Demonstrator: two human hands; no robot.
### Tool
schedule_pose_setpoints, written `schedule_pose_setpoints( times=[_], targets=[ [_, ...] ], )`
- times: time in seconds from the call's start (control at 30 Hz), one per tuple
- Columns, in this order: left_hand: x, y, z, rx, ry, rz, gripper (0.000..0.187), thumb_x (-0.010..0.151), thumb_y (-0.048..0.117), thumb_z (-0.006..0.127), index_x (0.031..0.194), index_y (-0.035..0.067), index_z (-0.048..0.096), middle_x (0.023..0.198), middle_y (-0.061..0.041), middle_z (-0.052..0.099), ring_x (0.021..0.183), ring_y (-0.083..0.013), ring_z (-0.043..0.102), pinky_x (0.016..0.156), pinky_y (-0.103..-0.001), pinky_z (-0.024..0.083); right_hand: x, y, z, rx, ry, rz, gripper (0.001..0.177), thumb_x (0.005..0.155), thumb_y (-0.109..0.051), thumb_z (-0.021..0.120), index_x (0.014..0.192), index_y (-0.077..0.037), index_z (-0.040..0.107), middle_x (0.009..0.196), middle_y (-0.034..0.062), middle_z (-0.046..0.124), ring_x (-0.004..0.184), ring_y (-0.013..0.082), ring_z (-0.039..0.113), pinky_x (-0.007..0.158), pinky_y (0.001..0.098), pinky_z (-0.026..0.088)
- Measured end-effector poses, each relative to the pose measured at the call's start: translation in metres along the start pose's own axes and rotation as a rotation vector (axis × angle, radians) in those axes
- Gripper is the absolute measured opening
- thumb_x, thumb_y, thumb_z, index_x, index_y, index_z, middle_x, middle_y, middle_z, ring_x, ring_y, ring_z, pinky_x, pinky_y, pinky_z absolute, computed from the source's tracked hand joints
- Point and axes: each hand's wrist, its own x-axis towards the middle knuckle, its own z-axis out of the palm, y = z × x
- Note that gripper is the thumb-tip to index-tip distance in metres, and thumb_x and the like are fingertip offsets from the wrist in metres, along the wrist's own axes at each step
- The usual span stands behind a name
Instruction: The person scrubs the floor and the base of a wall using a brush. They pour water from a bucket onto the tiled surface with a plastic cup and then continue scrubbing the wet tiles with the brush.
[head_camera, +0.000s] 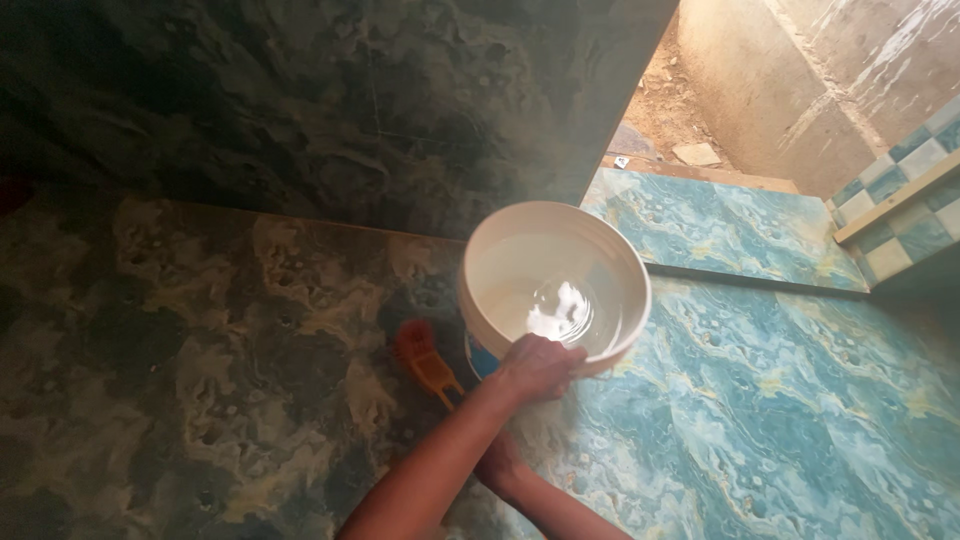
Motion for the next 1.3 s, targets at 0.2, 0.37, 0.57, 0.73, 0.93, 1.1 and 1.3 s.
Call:
schedule_pose_setpoints(
  times=[0.2, 0.37, 0.57, 0.73, 0.93, 1.1, 1.3],
  targets=[
    [-0.025, 0.006, 0.006, 0.016, 0.047, 0.166, 0.016, 0.081, 0.018, 0.072, 0.095, 0.012, 0.067, 0.078, -0.014, 0.074, 0.076, -0.0328, 0.074, 0.070, -0.047, 0.057, 0.001, -0.001, -0.001, 0.123, 0.096, -0.079, 0.029, 0.092, -0.018, 0.068, 0.111, 0.002, 0.058, 0.106, 0.0254, 0.066, 0.101, 0.0423, 0.066, 0.087, 0.0516, 0.051],
    [-0.038, -0.031, -0.012, 0.089, 0.241, 0.372, 0.036, 0.075, 0.040, 0.078, 0.093, 0.011, 0.068, 0.074, -0.009, 0.071, 0.068, -0.0300, 0.072, 0.062, -0.046, 0.054, -0.015, 0.033, 0.024, -0.717, -0.262, 0.086, 0.032, 0.096, -0.014, 0.051, 0.127, -0.005, 0.060, 0.103, 0.0221, 0.068, 0.086, 0.0358, 0.068, 0.074, 0.0508, 0.054],
    [-0.043, -0.051, -0.025, 0.196, 0.354, 0.438, 0.046, 0.074, 0.051, 0.083, 0.081, 0.013, 0.058, 0.067, -0.003, 0.062, 0.063, -0.0248, 0.067, 0.059, -0.038, 0.051, -0.027, 0.050, 0.029, -0.850, -0.104, -0.065, 0.055, 0.084, -0.011, 0.054, 0.137, 0.003, 0.053, 0.100, 0.0282, 0.067, 0.070, 0.0341, 0.067, 0.059, 0.0471, 0.054],
    [-0.041, -0.042, -0.018, 0.212, 0.372, 0.383, 0.047, 0.067, 0.052, 0.082, 0.077, 0.014, 0.057, 0.067, -0.003, 0.063, 0.062, -0.0242, 0.067, 0.057, -0.037, 0.049, -0.017, 0.049, 0.034, -0.624, -0.207, 0.093, 0.054, 0.085, -0.005, 0.053, 0.138, 0.003, 0.052, 0.098, 0.0258, 0.069, 0.076, 0.0370, 0.070, 0.063, 0.0494, 0.056],
    [-0.028, 0.000, 0.003, 0.186, 0.442, 0.320, 0.033, 0.074, 0.037, 0.080, 0.074, 0.014, 0.056, 0.064, -0.004, 0.061, 0.058, -0.0230, 0.066, 0.055, -0.036, 0.049, -0.012, 0.050, 0.043, -0.602, -0.192, 0.062, 0.031, 0.096, -0.017, 0.055, 0.125, -0.007, 0.058, 0.102, 0.0206, 0.071, 0.089, 0.0356, 0.071, 0.074, 0.0488, 0.056],
    [-0.001, 0.034, 0.033, 0.173, 0.461, 0.234, 0.021, 0.081, 0.022, 0.072, 0.074, 0.013, 0.055, 0.064, -0.005, 0.061, 0.058, -0.0215, 0.065, 0.056, -0.035, 0.049, -0.019, 0.059, 0.047, -0.641, -0.258, 0.147, 0.036, 0.095, -0.015, 0.055, 0.130, -0.006, 0.053, 0.099, 0.0203, 0.070, 0.085, 0.0348, 0.071, 0.071, 0.0480, 0.056],
    [0.058, 0.079, 0.081, 0.231, 0.536, 0.109, 0.015, 0.081, 0.014, 0.068, 0.075, 0.014, 0.055, 0.065, -0.005, 0.060, 0.058, -0.0203, 0.061, 0.056, -0.035, 0.047, -0.009, 0.076, 0.034, -0.686, -0.208, 0.180, 0.043, 0.095, -0.013, 0.055, 0.136, -0.005, 0.047, 0.094, 0.0200, 0.069, 0.080, 0.0338, 0.070, 0.067, 0.0470, 0.056]
  ],
)
